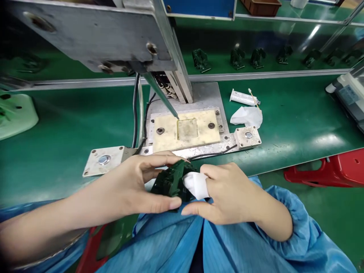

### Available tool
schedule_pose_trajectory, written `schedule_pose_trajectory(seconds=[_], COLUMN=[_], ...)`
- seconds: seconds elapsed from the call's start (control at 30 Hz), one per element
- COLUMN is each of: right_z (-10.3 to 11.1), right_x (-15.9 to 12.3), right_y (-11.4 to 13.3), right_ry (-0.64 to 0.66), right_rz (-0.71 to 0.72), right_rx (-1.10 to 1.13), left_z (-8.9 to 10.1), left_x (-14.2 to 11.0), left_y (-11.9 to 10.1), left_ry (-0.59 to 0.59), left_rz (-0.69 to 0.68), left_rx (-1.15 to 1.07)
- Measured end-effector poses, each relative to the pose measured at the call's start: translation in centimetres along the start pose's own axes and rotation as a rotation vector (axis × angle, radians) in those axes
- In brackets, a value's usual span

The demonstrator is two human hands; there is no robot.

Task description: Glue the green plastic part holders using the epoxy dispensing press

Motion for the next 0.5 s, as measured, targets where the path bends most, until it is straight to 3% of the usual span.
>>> schedule_pose_trajectory(seconds=[0.1,0.3,0.5], right_z=[-0.5,-0.7,0.7], right_x=[-0.5,-1.3,-2.8], right_y=[0.7,3.3,4.2], right_ry=[0.085,-0.022,-0.167], right_rz=[0.026,0.134,-0.081], right_rx=[-0.040,-0.025,0.153], left_z=[-0.7,-1.9,-2.2], left_x=[-0.9,-3.4,-5.1], left_y=[-0.2,0.8,1.5], left_ry=[-0.051,-0.148,-0.269], left_rz=[-0.147,-0.409,-0.527], left_rx=[0.132,0.254,0.212])
Point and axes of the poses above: each hand's wrist, its own x-axis towards the middle knuckle, its own z-axis out of the back of the hand, y = z × x, the point moved 4 cm from there along x, towards the middle knuckle, and after that the axes turned 6 degrees about z, right-handed, at the moved point
